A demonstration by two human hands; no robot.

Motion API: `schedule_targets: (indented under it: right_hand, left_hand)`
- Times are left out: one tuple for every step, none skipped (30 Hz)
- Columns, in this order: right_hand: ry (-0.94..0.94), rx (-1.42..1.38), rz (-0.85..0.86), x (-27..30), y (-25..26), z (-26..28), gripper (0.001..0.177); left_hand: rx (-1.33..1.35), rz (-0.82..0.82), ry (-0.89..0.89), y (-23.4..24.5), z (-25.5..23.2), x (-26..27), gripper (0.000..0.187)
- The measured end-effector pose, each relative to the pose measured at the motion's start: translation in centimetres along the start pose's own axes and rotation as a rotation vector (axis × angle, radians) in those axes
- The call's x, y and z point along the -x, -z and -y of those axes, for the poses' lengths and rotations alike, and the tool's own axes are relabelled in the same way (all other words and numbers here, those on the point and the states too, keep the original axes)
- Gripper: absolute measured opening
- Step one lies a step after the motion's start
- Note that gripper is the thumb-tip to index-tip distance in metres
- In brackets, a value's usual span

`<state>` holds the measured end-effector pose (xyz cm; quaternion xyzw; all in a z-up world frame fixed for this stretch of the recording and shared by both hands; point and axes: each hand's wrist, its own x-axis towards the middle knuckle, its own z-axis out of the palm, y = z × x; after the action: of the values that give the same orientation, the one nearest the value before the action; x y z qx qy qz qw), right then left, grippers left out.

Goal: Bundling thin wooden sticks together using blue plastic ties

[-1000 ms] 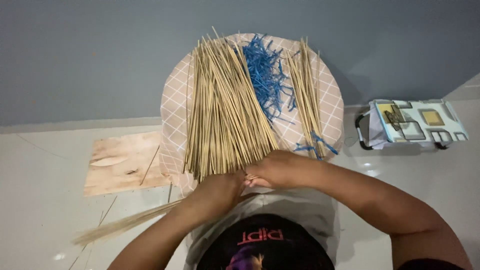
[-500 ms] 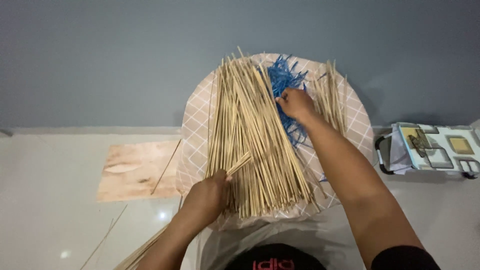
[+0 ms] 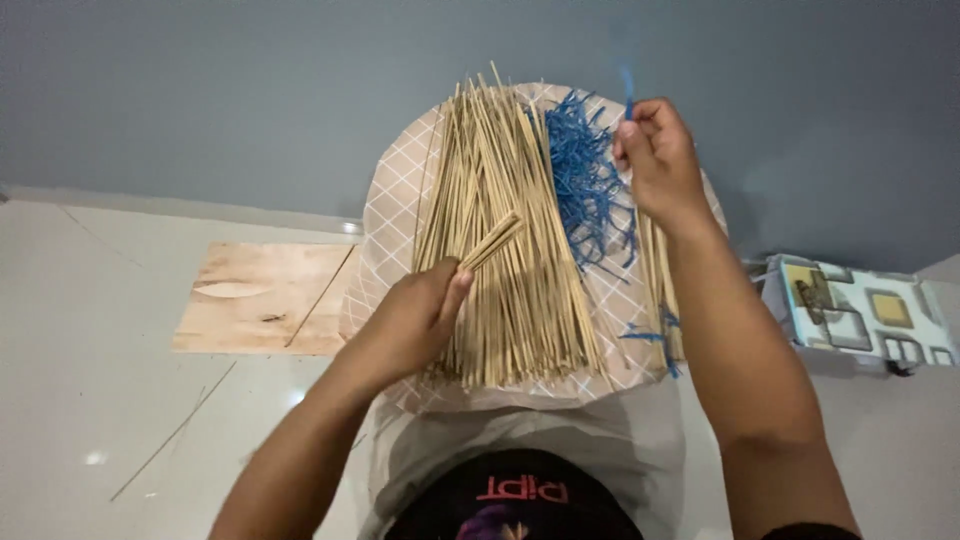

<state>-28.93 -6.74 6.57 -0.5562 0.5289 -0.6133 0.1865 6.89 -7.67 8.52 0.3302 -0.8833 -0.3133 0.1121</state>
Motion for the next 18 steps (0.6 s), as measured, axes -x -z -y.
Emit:
schedule_targets:
  right_hand:
    - [0.008, 0.003, 0.003, 0.9, -0.5, 1.4, 0.006]
    - [0.014, -0.039, 0.017, 2.4, -1.0, 2.6, 0.009]
    - [0.020, -0.081, 0.031, 3.9, -1.5, 3.9, 0.014]
    - [0.028, -0.080, 0.024, 5.8, -1.6, 3.4, 0.014]
    - [-0.038, -0.082, 0.060, 7.6, -1.8, 2.9, 0.016]
    - [-0.105, -0.086, 0.096, 9.4, -2.1, 2.4, 0.018]
    - [-0.098, -0.085, 0.091, 11.4, -2.6, 2.5, 0.018]
    - [-0.052, -0.174, 0.066, 13.5, -3.1, 2.5, 0.018]
    - [-0.006, -0.263, 0.042, 15.6, -3.7, 2.5, 0.018]
    - [0.003, -0.262, 0.036, 16.7, -3.7, 2.1, 0.018]
    - [-0.022, -0.241, 0.058, 17.8, -3.7, 1.6, 0.011]
    - [-0.047, -0.222, 0.082, 18.8, -3.8, 1.0, 0.011]
    - [-0.037, -0.222, 0.076, 19.4, -4.1, 0.9, 0.011]
    - [-0.007, -0.233, 0.058, 20.0, -4.3, 0.7, 0.011]
    - [0.024, -0.243, 0.040, 20.5, -4.6, 0.5, 0.012]
    - [0.023, -0.244, 0.041, 21.3, -4.5, 1.8, 0.012]
    - [-0.013, -0.179, 0.016, 22.1, -4.5, 3.0, 0.013]
    - [-0.045, -0.113, -0.008, 22.6, -4.4, 4.3, 0.016]
  left_hand:
    - [0.001, -0.009, -0.003, 0.2, -1.0, 0.1, 0.047]
    - [0.071, 0.040, -0.151, 0.2, -1.9, 0.5, 0.044]
    - [0.141, 0.091, -0.298, 0.2, -2.9, 0.8, 0.041]
    - [0.135, 0.091, -0.306, 0.3, -4.5, 1.4, 0.041]
    - [0.196, 0.133, -0.366, 0.4, -6.1, 2.0, 0.038]
    - [0.258, 0.176, -0.425, 0.5, -7.7, 2.7, 0.042]
    - [0.252, 0.176, -0.431, -0.4, -7.3, 2.0, 0.042]
    - [0.282, 0.181, -0.465, -1.5, -6.9, 1.4, 0.047]
    - [0.313, 0.187, -0.498, -2.5, -6.4, 0.7, 0.054]
    - [0.305, 0.187, -0.506, -3.0, -6.8, 0.7, 0.054]
    - [0.312, 0.227, -0.499, -3.5, -7.2, 0.7, 0.053]
    - [0.318, 0.266, -0.491, -4.0, -7.4, 0.7, 0.052]
    - [0.309, 0.266, -0.498, -4.3, -8.1, 1.0, 0.052]
    - [0.418, 0.205, -0.505, -4.6, -8.7, 1.4, 0.049]
    - [0.528, 0.144, -0.512, -4.9, -9.2, 1.8, 0.046]
    - [0.528, 0.143, -0.510, -5.0, -9.5, 1.9, 0.046]
    - [0.433, 0.121, -0.394, -5.0, -9.6, 2.0, 0.048]
    - [0.337, 0.098, -0.280, -4.9, -9.8, 2.0, 0.049]
